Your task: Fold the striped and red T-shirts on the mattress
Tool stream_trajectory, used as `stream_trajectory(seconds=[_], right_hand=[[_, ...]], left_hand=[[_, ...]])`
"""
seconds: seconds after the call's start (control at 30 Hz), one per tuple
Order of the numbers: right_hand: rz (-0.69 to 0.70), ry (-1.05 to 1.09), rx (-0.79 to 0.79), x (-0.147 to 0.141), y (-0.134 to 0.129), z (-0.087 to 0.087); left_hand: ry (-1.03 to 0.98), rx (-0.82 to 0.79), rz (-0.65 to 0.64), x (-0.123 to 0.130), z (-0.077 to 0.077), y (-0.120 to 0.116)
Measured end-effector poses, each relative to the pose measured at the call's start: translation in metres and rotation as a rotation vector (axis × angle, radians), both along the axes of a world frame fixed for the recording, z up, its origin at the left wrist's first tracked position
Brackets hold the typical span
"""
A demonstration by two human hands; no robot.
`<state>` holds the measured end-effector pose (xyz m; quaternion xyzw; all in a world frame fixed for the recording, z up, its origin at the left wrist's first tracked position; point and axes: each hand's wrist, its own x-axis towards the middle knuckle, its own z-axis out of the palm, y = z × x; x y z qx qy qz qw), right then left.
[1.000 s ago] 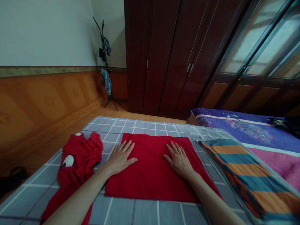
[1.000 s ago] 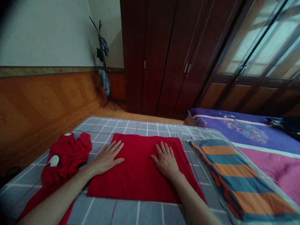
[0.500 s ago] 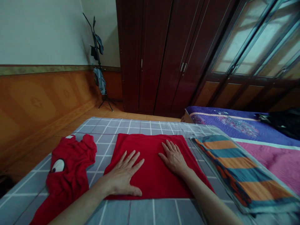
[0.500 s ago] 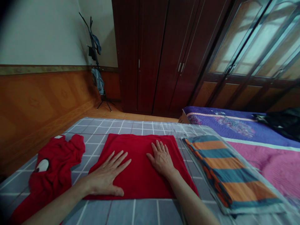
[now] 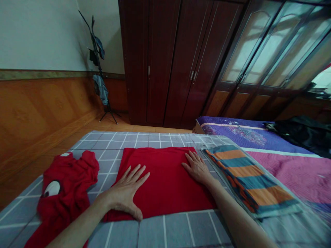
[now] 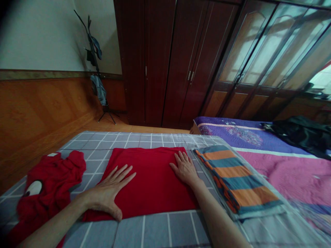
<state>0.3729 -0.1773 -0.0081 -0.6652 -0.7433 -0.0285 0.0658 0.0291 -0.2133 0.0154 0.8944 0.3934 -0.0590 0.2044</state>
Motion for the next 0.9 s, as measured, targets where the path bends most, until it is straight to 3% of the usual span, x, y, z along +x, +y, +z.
stream_trajectory(seconds=[0.2, 0.37, 0.53, 0.77, 0.9], right_hand=[[-0.062, 0.048, 0.049, 0.047, -0.036, 0.009], [-0.214, 0.243, -0.102, 0.071, -0.062, 0.014], [-0.302, 0.450, -0.266, 0.071, -0.062, 0.016], [-0.329, 0.588, -0.391, 0.067, -0.057, 0.020], [-0.384, 0.955, -0.472, 0.053, -0.064, 0.035]], left_hand=[[0.046, 0.054, 0.145, -0.019, 0.000, 0.011], [-0.072, 0.064, 0.185, -0.024, -0.012, 0.021], [-0.505, 0.197, 0.506, -0.024, -0.022, 0.039], [-1.055, 0.071, 0.854, -0.038, -0.037, 0.059], [-1.237, 0.036, 0.994, -0.042, -0.035, 0.059]])
